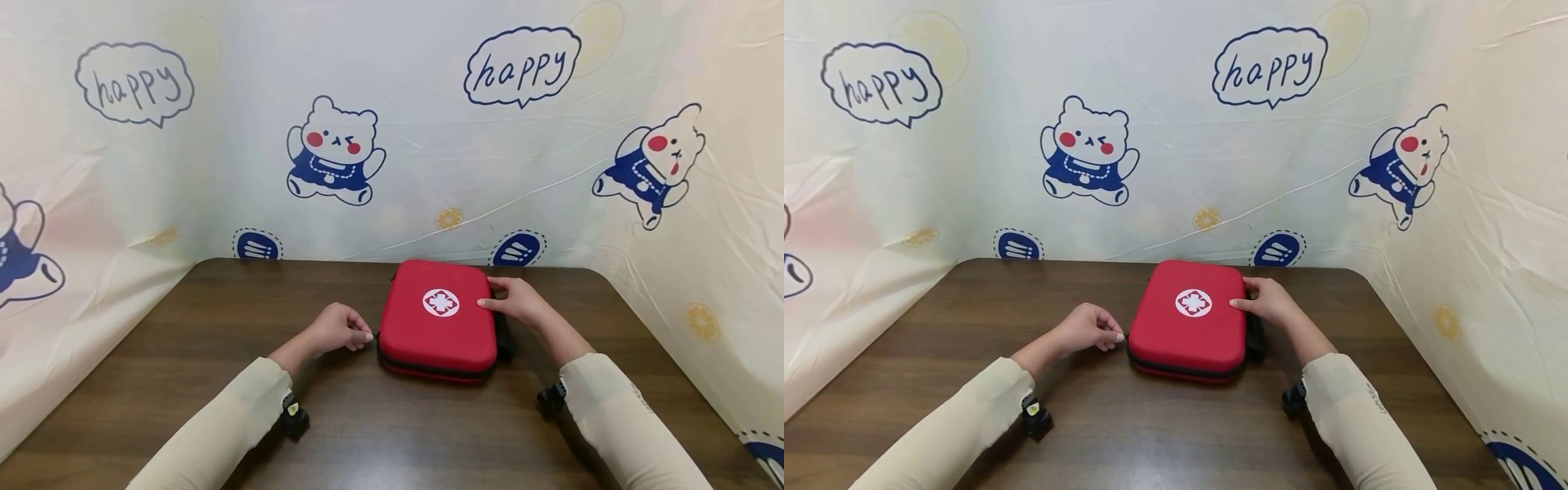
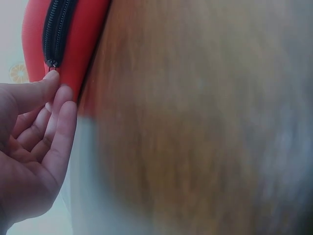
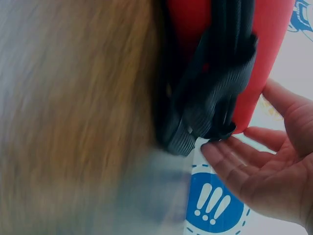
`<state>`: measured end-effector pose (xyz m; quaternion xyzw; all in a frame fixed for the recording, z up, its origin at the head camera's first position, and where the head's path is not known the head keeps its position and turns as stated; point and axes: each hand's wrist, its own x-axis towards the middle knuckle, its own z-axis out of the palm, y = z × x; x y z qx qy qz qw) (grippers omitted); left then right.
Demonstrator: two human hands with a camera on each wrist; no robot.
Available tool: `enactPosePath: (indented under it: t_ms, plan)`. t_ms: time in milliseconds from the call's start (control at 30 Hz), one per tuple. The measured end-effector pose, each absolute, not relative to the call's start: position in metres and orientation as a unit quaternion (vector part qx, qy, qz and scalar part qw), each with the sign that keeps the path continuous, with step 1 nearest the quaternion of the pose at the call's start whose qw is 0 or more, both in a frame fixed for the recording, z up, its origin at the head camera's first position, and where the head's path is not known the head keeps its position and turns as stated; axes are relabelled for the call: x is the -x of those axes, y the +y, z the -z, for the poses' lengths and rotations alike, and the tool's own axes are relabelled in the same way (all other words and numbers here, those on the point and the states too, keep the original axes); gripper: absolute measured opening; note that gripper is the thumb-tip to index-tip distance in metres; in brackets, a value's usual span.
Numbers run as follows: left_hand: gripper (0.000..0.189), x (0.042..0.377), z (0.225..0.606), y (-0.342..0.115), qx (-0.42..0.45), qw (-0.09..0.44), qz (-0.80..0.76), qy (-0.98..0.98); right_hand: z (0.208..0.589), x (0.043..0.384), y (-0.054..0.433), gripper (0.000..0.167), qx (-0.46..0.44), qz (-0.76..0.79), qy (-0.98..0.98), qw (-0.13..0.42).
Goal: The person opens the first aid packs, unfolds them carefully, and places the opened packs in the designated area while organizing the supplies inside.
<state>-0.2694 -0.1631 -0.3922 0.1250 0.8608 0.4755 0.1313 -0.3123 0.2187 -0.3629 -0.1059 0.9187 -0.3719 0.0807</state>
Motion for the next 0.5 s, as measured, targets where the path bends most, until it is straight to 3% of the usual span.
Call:
enactPosePath:
  t_ms: [233, 500]
  plan:
    - [0.006, 0.2623, 0.395, -0.1616, -0.122, 0.152, -0.481, 0.855, 0.3656, 0.3066, 0.2187, 0.074, 0.077, 0.402, 0.907, 0.099]
    - [0.006, 0.2598, 0.388, -0.1613, -0.125, 0.152, -0.473, 0.859, 0.3684, 0.3041, 0.2224, 0.074, 0.106, 0.411, 0.9, 0.098]
